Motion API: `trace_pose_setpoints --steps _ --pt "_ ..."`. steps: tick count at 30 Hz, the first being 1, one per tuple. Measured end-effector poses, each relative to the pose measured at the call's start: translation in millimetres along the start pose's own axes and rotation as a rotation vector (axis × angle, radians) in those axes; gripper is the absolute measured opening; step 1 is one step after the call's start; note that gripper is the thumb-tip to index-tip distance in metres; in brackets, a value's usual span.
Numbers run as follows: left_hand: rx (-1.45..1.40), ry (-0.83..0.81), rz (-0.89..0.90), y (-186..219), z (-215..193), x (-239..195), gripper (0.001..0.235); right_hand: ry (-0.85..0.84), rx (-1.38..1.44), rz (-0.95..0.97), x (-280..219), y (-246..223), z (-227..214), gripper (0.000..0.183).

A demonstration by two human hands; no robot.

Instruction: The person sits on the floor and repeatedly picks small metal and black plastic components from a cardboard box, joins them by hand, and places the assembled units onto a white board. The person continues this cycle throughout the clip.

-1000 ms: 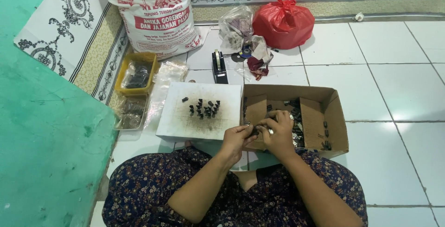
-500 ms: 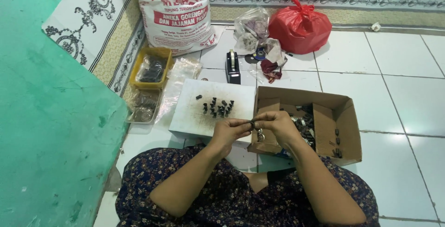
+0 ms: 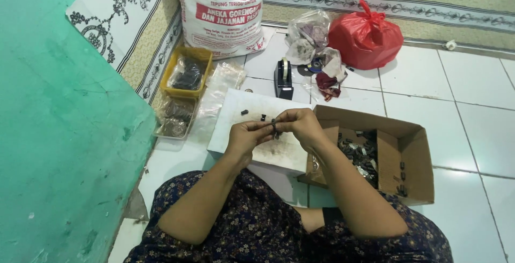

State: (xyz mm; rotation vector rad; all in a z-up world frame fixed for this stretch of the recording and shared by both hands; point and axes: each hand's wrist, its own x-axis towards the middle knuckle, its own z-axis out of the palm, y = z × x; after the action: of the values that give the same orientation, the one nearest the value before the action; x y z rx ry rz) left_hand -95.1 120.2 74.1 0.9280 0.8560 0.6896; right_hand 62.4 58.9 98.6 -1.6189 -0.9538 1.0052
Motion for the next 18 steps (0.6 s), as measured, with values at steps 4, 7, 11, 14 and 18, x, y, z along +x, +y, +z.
trace_pose_setpoints --steps 4,7,11,14,18 --pt "-0.02 0.026 0.032 0 -15 18 0.032 -0.001 0.016 -0.001 21 3 12 0.018" --pt "-0.011 0.042 0.041 0 -30 40 0.029 0.018 -0.019 -0.036 29 -10 22 0.018" --pt "-0.006 0.044 0.01 -6 -45 62 0.031 0.029 -0.081 -0.038 47 1 35 0.019" --pt "0.176 0.078 0.004 -4 -53 68 0.03 0.056 -0.233 -0.087 69 28 39 0.017" --pt "0.832 0.234 0.102 -33 -75 107 0.029 0.134 -0.666 -0.18 87 52 42 0.012"
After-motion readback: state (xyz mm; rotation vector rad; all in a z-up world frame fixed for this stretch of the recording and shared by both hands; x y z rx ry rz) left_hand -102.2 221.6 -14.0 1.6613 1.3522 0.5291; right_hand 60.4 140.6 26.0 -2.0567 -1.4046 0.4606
